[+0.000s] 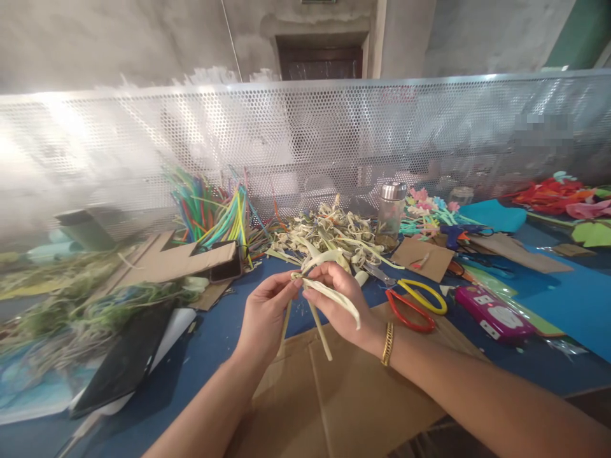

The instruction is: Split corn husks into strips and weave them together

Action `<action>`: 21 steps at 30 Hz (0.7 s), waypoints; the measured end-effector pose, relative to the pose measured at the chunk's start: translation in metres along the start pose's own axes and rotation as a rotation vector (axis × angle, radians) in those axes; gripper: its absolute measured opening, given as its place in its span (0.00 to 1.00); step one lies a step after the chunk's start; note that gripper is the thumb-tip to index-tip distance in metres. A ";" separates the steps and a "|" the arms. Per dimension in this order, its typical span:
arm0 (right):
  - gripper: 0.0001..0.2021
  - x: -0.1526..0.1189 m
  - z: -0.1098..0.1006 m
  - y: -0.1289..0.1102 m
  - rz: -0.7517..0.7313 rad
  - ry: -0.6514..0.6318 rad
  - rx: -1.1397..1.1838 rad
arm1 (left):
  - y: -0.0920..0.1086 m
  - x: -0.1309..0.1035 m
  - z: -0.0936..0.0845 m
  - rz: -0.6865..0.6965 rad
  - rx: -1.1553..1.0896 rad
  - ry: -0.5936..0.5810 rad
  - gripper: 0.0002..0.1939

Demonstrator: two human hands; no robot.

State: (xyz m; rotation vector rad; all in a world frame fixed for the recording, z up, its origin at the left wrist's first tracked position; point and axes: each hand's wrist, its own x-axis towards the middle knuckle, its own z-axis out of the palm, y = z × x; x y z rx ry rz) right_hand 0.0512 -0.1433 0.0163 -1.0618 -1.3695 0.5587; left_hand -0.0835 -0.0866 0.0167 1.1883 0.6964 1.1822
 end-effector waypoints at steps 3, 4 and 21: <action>0.12 0.010 -0.017 0.003 0.057 -0.078 0.052 | 0.005 0.002 -0.001 -0.074 -0.027 0.094 0.13; 0.10 0.015 -0.025 0.002 0.044 -0.043 0.029 | 0.007 0.003 -0.001 -0.109 -0.039 0.118 0.14; 0.11 0.008 -0.020 -0.018 -0.719 -0.187 -1.151 | 0.007 0.002 0.000 -0.114 -0.004 0.119 0.15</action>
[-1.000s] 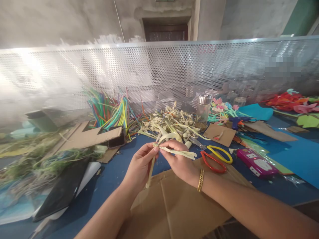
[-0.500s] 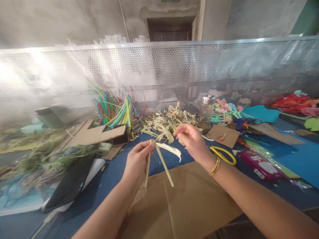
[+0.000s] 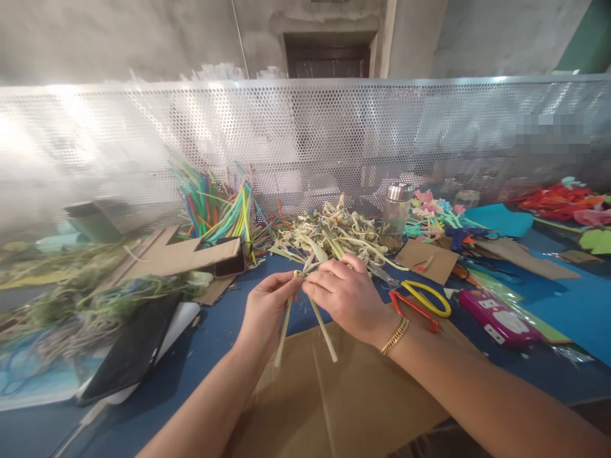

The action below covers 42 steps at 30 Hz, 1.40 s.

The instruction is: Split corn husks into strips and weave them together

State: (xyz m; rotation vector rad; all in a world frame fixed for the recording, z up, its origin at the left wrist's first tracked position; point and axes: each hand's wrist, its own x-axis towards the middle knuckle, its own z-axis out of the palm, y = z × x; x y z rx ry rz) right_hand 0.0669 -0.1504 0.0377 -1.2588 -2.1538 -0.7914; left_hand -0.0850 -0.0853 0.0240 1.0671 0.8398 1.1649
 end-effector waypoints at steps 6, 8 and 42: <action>0.06 -0.001 0.009 0.004 0.194 0.070 0.277 | -0.004 -0.002 -0.001 0.003 0.039 -0.070 0.14; 0.06 -0.002 0.014 0.005 0.292 0.107 0.387 | -0.005 -0.002 -0.001 0.065 0.115 -0.100 0.13; 0.14 0.001 0.026 -0.010 0.900 0.272 1.324 | -0.012 -0.003 0.003 0.126 0.045 -0.228 0.15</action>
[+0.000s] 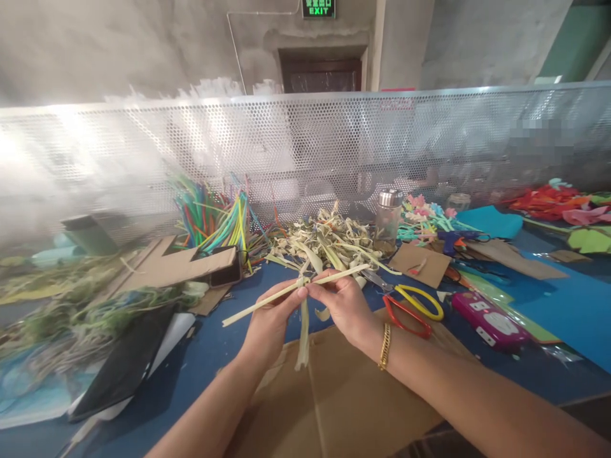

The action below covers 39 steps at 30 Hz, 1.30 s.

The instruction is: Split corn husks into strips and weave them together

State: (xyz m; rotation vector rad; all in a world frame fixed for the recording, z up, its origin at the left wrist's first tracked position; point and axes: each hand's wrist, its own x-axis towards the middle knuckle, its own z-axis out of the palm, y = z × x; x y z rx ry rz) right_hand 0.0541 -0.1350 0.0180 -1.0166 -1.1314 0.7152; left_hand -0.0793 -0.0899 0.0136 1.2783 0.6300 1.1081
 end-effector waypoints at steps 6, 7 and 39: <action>0.07 -0.005 0.004 0.001 0.048 -0.082 0.043 | 0.006 0.001 -0.001 -0.020 -0.048 0.095 0.12; 0.06 -0.006 0.004 0.001 0.048 -0.088 0.042 | 0.009 0.001 0.000 -0.027 -0.053 0.118 0.12; 0.10 -0.015 -0.008 -0.013 -0.381 -0.077 -0.922 | 0.008 0.000 -0.001 0.052 0.201 -0.011 0.11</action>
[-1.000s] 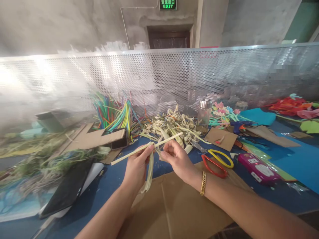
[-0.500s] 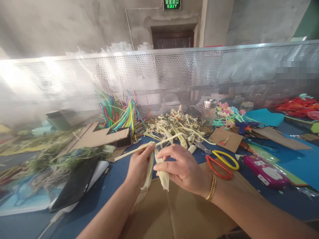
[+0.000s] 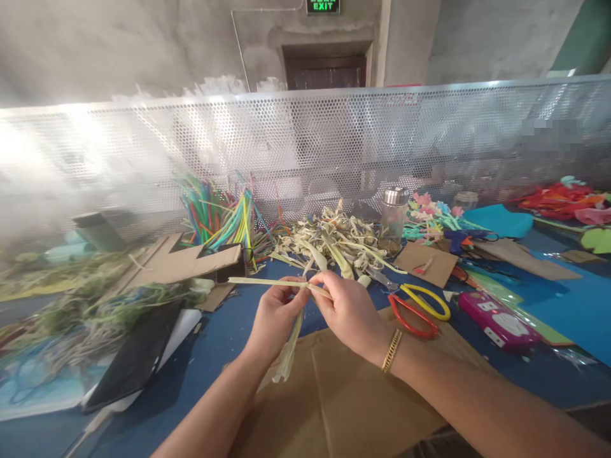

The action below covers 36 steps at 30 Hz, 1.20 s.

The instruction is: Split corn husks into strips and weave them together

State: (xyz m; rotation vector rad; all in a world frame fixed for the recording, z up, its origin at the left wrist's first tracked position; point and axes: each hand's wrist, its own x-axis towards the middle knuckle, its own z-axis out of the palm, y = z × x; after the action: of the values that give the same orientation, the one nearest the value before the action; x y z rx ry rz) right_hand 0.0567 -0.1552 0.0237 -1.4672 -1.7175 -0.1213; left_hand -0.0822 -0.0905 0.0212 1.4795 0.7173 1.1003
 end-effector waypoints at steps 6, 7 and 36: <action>0.07 0.004 -0.004 0.000 -0.022 -0.021 -0.115 | 0.004 -0.001 -0.001 -0.042 -0.008 -0.073 0.09; 0.06 0.005 -0.004 0.000 -0.017 -0.018 -0.121 | 0.004 -0.001 0.000 -0.066 -0.049 -0.072 0.09; 0.15 0.006 -0.014 -0.016 -0.150 -0.054 -0.212 | 0.008 -0.004 0.005 -0.080 0.039 0.170 0.15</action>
State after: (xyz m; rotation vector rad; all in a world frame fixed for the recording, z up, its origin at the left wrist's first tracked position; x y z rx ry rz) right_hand 0.0507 -0.1641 0.0435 -1.5023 -1.9050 -0.3562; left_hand -0.0799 -0.0977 0.0284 1.3885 0.9130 1.1655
